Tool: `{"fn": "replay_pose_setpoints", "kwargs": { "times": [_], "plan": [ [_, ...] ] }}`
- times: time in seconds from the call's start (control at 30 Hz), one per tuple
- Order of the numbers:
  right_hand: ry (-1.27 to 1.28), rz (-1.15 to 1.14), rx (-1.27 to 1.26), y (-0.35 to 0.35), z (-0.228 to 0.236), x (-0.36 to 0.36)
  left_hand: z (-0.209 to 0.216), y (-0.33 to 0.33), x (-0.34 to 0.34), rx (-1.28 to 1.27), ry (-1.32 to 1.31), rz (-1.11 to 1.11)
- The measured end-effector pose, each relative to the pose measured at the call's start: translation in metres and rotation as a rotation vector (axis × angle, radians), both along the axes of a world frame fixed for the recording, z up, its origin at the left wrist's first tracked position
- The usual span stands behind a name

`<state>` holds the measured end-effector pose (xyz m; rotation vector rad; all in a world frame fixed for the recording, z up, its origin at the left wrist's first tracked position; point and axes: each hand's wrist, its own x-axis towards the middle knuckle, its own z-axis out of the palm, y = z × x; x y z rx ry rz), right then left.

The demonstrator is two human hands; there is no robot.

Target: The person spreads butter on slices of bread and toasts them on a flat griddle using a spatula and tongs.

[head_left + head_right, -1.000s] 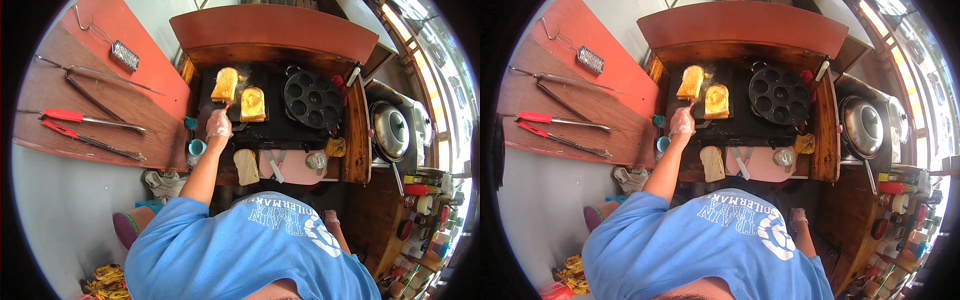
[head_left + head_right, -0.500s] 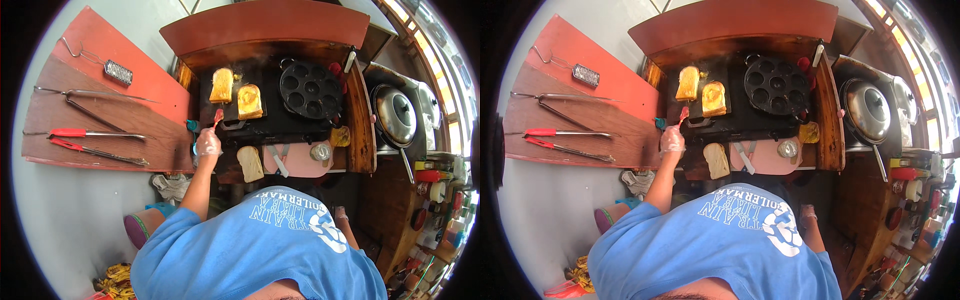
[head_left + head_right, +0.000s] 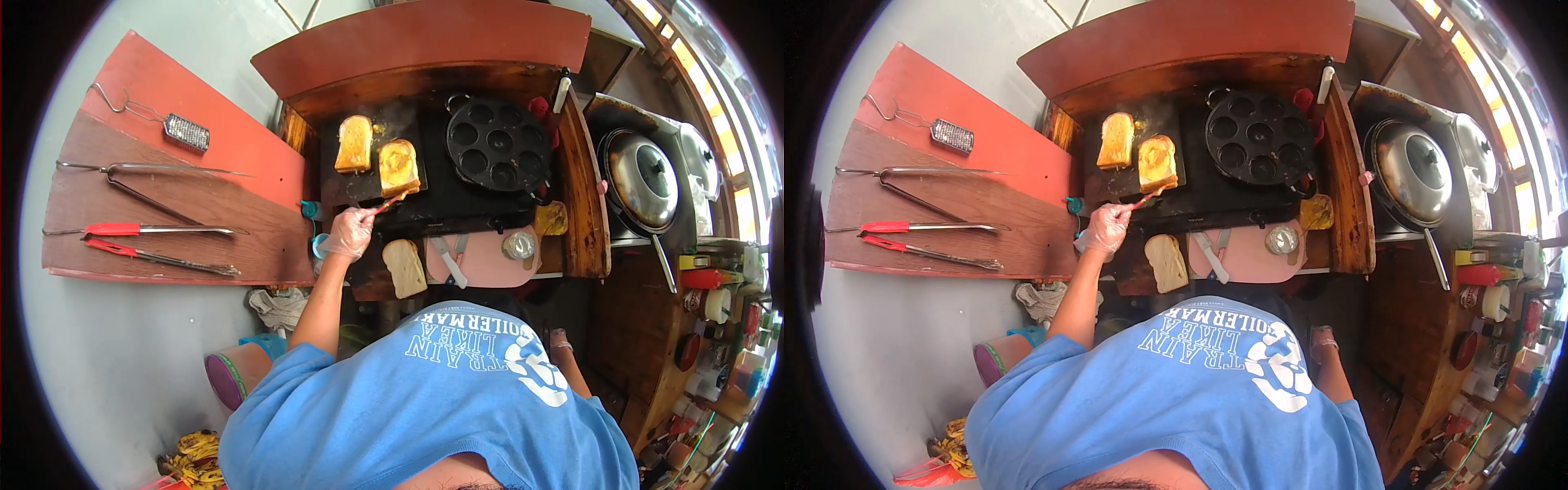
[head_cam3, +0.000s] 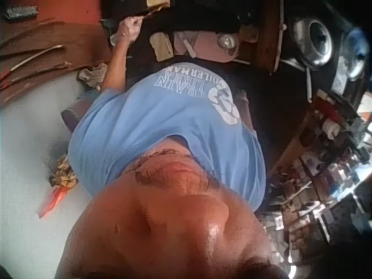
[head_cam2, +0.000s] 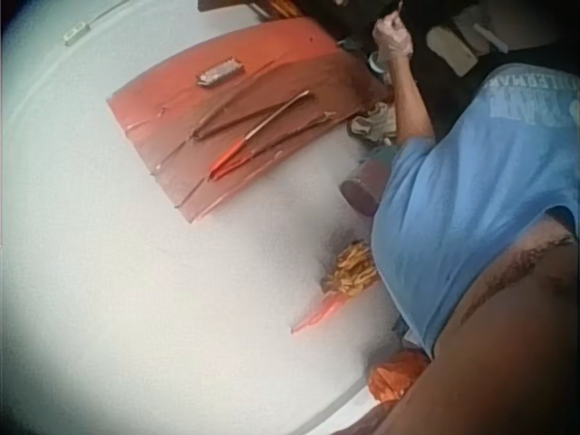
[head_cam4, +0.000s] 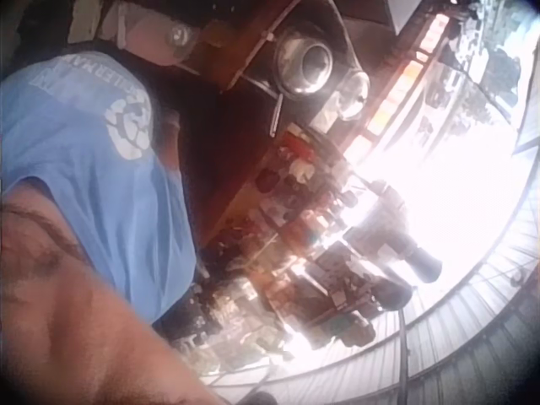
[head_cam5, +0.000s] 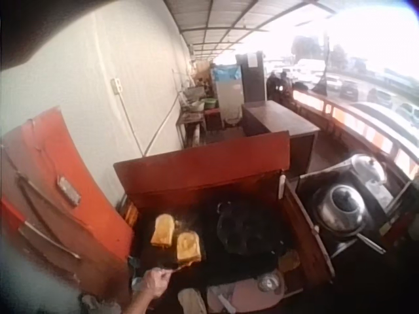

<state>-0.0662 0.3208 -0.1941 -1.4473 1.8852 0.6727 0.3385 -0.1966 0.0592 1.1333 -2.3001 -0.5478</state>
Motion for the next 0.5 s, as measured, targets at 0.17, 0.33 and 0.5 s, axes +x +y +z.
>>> {"fn": "replay_pose_setpoints", "kwargs": {
  "times": [0.17,0.33,0.5],
  "plan": [
    [0.010,-0.034,0.014,-0.018,0.036,-0.003,-0.006,-0.030,-0.006,-0.095,-0.066,0.101],
    [0.007,-0.035,0.019,-0.003,0.013,-0.012,0.003,-0.045,-0.025,-0.128,-0.093,0.184],
    [-0.191,-0.477,0.054,0.006,0.025,-0.030,0.028,-0.047,-0.074,-0.185,-0.111,0.354]
  ]
}}
